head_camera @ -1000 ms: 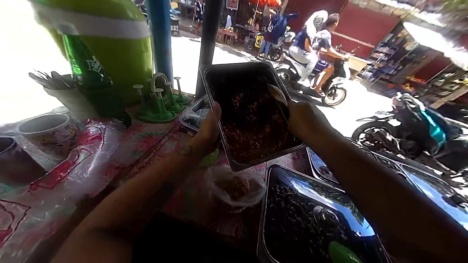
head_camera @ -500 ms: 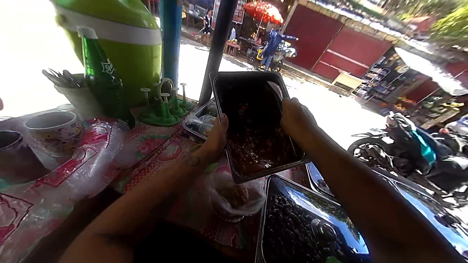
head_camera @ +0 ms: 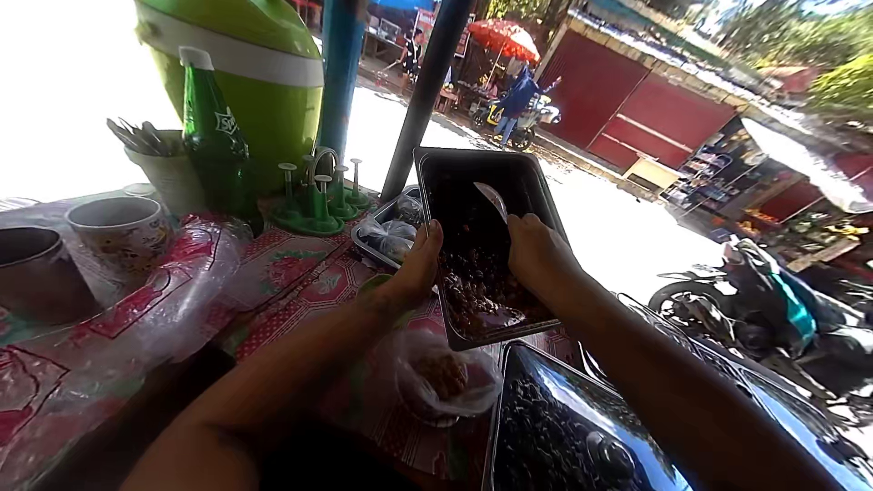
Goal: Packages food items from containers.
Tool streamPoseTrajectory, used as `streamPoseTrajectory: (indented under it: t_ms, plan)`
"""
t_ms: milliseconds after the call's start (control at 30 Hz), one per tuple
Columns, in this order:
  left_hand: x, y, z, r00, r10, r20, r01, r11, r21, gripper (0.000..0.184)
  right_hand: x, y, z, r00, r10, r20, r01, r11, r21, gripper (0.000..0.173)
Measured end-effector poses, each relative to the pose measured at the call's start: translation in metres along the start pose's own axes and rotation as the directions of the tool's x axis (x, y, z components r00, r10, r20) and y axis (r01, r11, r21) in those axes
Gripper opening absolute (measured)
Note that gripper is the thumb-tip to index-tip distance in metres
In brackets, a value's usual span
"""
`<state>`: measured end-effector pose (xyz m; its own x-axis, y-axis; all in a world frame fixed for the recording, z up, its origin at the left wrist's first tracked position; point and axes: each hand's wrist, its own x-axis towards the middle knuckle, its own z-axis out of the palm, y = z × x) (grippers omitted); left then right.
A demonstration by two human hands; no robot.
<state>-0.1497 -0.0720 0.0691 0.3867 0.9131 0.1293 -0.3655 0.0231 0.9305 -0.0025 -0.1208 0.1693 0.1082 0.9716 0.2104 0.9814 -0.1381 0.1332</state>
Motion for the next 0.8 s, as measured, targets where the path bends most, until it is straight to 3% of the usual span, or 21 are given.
streamPoseTrajectory:
  t_ms: [67, 133, 167, 233, 333, 400, 500, 600, 700, 800]
  plan:
    - [-0.001, 0.004, 0.000, 1.000, -0.006, -0.002, 0.006, 1.000, -0.011, 0.059, -0.022, -0.019, -0.008, 0.984, 0.000, 0.177, 0.008, 0.999, -0.043, 0.053]
    - [0.004, -0.001, -0.005, 1.000, -0.011, 0.003, 0.011, 0.999, -0.042, 0.060, -0.053, -0.033, -0.017, 0.939, -0.082, 0.334, 0.109, 0.992, -0.061, 0.056]
    - [0.007, -0.003, -0.007, 1.000, -0.013, -0.005, 0.013, 0.999, -0.050, 0.061, -0.061, -0.034, -0.022, 0.933, -0.124, 0.337, 0.149, 0.988, -0.048, 0.052]
    - [0.011, -0.007, -0.012, 1.000, -0.029, -0.003, 0.029, 0.998, -0.051, 0.063, -0.053, -0.025, -0.023, 0.968, -0.162, 0.193, 0.167, 0.986, -0.014, 0.040]
    - [0.011, -0.010, -0.013, 0.999, -0.038, 0.016, 0.038, 0.999, -0.018, 0.067, 0.002, -0.001, -0.004, 0.980, -0.158, -0.117, 0.160, 0.987, 0.006, 0.023]
    - [0.009, -0.007, -0.010, 0.999, -0.019, 0.029, 0.020, 1.000, -0.016, 0.066, 0.030, 0.006, 0.010, 0.955, -0.195, -0.226, 0.201, 0.979, 0.006, 0.017]
    - [0.008, -0.001, -0.006, 0.999, -0.008, 0.047, 0.008, 1.000, -0.019, 0.062, 0.032, -0.010, 0.015, 0.941, -0.277, -0.197, 0.278, 0.960, -0.024, 0.029]
    - [0.012, -0.002, -0.009, 0.999, 0.019, 0.048, -0.020, 1.000, 0.020, 0.067, -0.005, -0.024, 0.013, 0.950, -0.313, 0.000, 0.312, 0.945, -0.099, 0.048]
    - [0.010, -0.002, -0.011, 1.000, 0.019, 0.006, -0.019, 0.999, 0.035, 0.067, -0.059, -0.013, 0.006, 0.935, -0.329, 0.136, 0.348, 0.925, -0.152, 0.047]
    - [0.020, -0.008, -0.017, 0.999, 0.019, -0.028, -0.020, 0.999, -0.033, 0.071, -0.088, 0.015, -0.011, 0.943, -0.321, 0.091, 0.328, 0.942, -0.070, 0.040]
